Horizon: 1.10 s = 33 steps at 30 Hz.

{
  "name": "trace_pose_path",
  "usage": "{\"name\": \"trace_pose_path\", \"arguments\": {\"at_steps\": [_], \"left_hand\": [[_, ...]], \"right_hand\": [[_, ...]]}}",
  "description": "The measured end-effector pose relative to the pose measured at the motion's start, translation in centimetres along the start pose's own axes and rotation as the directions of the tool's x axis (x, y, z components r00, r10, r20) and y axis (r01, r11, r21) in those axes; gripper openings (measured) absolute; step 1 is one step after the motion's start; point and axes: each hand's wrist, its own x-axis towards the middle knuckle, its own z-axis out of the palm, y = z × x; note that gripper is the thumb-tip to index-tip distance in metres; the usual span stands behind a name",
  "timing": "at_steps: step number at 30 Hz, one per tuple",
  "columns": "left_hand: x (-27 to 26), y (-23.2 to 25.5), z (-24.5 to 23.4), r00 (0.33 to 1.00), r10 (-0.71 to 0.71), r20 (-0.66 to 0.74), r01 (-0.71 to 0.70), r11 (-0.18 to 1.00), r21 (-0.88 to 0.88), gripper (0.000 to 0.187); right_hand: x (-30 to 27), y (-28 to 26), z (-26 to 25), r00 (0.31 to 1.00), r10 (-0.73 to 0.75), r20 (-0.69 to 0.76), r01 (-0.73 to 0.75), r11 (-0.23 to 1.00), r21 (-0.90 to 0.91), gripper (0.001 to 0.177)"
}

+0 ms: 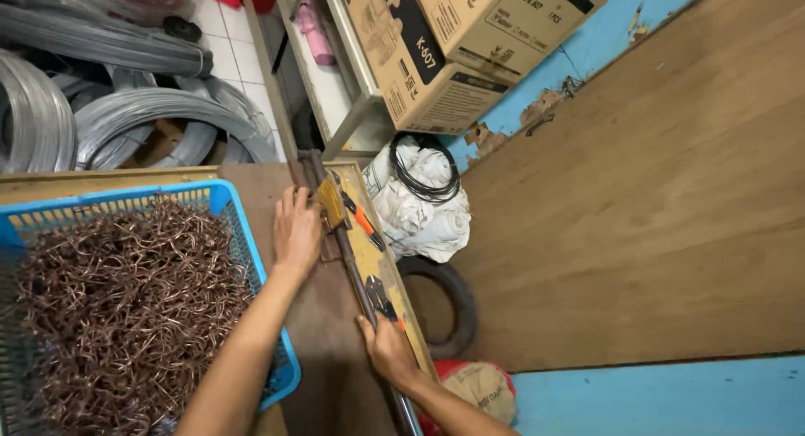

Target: The person repeatedly picks copper wire pieces from a green basket, places them into a metal bending jig on a wooden table, and uses a long-handled lever tool to bend each piece. The finished pieces are placed into a blue basket. The process is repeated continuously throughout the clip.

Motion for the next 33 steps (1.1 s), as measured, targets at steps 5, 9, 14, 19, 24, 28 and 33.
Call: {"name": "trace_pose_path", "arguments": {"at_steps": [5,9,14,19,24,28,33], "left_hand": [[0.3,0.6,-1.3,0.999,-0.028,0.034,0.029,0.999,-0.015,0.02],[0.3,0.7,-1.2,0.998,-0.05,0.041,0.05,0.999,-0.009,0.02],[0.2,-0.2,-0.8,1.0,-0.014,0.006,0.015,0.994,-0.105,0.027],[-0.7,0.5,-1.6,0.991,-0.012,0.131,0.005,0.999,0.048,0.015],[-0.5,-1.9,0.3,0.99,0.055,0.133,-0.066,0.994,0.086,0.012],[-0.4,-1.5,-0.3,0.992,0.08,0.101,-0.09,0.991,0.103,0.011],[-0.4,-2.7,-0.3,0.989,0.021,0.147,-0.051,0.978,0.203,0.016]], "right_hand": [[0.4,-0.9,-0.8,1.0,0.004,0.01,-0.003,1.0,-0.02,0.038],[0.8,-2.6,-2.8,0.974,0.145,0.172,-0.153,0.988,0.031,0.036],[1.0,-1.9,-2.0,0.954,0.169,0.248,-0.195,0.977,0.081,0.031],[0.5,-1.5,-2.3,0.924,0.257,0.284,-0.295,0.95,0.1,0.043],[1.0,-2.7,-2.2,0.943,0.228,0.241,-0.248,0.967,0.056,0.047],[0.3,-1.2,1.1,0.876,-0.416,-0.246,0.249,0.825,-0.508,0.037],[2.0,-5.0,-6.0,0.877,0.192,0.441,-0.293,0.94,0.173,0.055]]}}
